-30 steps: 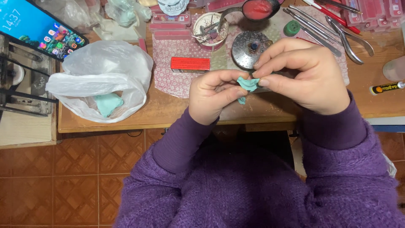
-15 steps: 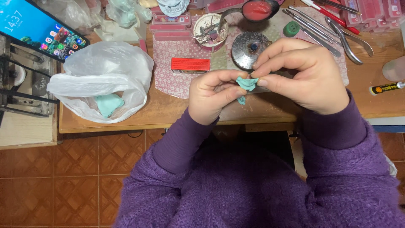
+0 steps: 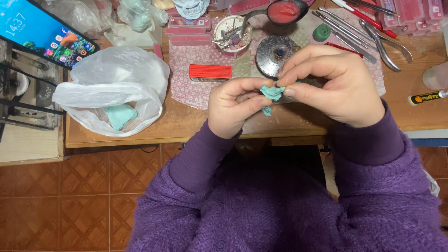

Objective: The person shapes a light blue clay object into a curved, horseshoe-like form using their hands. They then pick up a yellow tube and a red box from the cluttered workbench.

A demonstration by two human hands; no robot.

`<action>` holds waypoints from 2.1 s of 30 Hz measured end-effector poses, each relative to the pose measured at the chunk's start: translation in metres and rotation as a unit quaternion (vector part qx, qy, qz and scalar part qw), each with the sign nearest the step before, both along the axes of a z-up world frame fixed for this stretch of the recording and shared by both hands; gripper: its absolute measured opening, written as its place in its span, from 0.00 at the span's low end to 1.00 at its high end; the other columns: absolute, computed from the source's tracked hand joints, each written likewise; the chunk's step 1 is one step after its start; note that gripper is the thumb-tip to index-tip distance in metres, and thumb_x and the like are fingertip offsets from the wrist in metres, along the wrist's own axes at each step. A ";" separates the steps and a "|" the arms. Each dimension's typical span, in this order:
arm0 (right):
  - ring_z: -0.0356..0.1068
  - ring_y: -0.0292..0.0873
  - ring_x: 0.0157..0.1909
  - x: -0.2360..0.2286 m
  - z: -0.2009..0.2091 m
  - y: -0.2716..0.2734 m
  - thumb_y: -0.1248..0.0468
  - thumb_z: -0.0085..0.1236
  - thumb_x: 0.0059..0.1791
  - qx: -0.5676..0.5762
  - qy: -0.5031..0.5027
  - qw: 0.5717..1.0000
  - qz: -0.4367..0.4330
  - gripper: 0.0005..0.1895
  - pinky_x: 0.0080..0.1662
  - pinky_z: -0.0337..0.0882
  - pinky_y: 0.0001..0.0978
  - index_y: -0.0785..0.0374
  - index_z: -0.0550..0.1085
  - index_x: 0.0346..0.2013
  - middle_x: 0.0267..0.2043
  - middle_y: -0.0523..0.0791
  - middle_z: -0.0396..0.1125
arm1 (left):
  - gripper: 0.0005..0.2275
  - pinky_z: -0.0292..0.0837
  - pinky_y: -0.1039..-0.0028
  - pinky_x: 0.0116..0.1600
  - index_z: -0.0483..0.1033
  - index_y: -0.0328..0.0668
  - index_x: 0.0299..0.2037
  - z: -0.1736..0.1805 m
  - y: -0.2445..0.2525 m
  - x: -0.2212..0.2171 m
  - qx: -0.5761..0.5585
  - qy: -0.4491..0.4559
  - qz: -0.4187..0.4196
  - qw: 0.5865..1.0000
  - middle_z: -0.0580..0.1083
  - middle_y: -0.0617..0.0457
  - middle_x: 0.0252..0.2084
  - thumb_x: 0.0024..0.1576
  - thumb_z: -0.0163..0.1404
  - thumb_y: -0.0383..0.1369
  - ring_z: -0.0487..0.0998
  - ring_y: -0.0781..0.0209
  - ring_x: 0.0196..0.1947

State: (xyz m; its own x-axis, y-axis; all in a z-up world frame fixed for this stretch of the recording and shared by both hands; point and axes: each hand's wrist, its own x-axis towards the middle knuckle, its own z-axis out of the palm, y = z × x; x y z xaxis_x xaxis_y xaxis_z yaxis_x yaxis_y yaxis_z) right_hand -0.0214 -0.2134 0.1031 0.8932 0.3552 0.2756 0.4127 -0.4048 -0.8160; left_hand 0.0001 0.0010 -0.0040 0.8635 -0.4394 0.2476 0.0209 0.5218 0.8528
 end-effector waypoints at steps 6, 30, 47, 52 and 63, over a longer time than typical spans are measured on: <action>0.70 0.42 0.45 0.000 0.000 0.000 0.76 0.64 0.46 0.007 0.003 1.000 -0.001 0.07 0.48 0.68 0.27 0.71 0.79 0.39 0.46 0.49 0.71 | 0.14 0.79 0.81 0.55 0.76 0.30 0.53 0.001 0.000 0.000 -0.008 0.003 -0.006 1.000 0.79 0.47 0.49 0.58 0.56 0.15 0.81 0.65 0.45; 0.73 0.43 0.55 -0.018 -0.032 0.000 0.78 0.52 0.49 0.277 0.127 0.950 -0.062 0.29 0.59 0.75 0.28 0.70 0.64 0.66 0.59 0.55 0.70 | 0.16 0.78 0.77 0.60 0.75 0.31 0.55 0.005 0.003 -0.003 -0.017 -0.046 -0.010 0.999 0.77 0.42 0.57 0.57 0.55 0.14 0.80 0.60 0.52; 0.73 0.37 0.50 -0.042 -0.065 0.010 0.82 0.58 0.47 0.363 0.056 0.923 -0.115 0.24 0.54 0.76 0.20 0.66 0.66 0.56 0.60 0.54 0.70 | 0.13 0.78 0.75 0.55 0.79 0.36 0.48 0.027 0.003 -0.004 0.130 -0.206 0.057 0.968 0.80 0.46 0.51 0.53 0.59 0.18 0.82 0.58 0.47; 0.75 0.39 0.53 -0.043 -0.073 0.008 0.81 0.58 0.47 0.384 0.037 0.914 -0.125 0.23 0.56 0.78 0.23 0.65 0.66 0.54 0.58 0.53 0.70 | 0.15 0.78 0.74 0.57 0.79 0.37 0.49 0.025 0.002 -0.004 0.141 -0.226 0.060 0.962 0.80 0.46 0.51 0.52 0.61 0.19 0.83 0.57 0.49; 0.78 0.43 0.48 -0.047 -0.090 -0.019 0.83 0.54 0.48 0.519 0.019 0.851 -0.082 0.23 0.53 0.81 0.27 0.63 0.66 0.54 0.54 0.53 0.72 | 0.06 0.62 0.77 0.32 0.78 0.37 0.27 0.043 0.011 -0.009 0.320 -0.276 0.245 0.873 0.74 0.55 0.26 0.48 0.65 0.24 0.66 0.66 0.24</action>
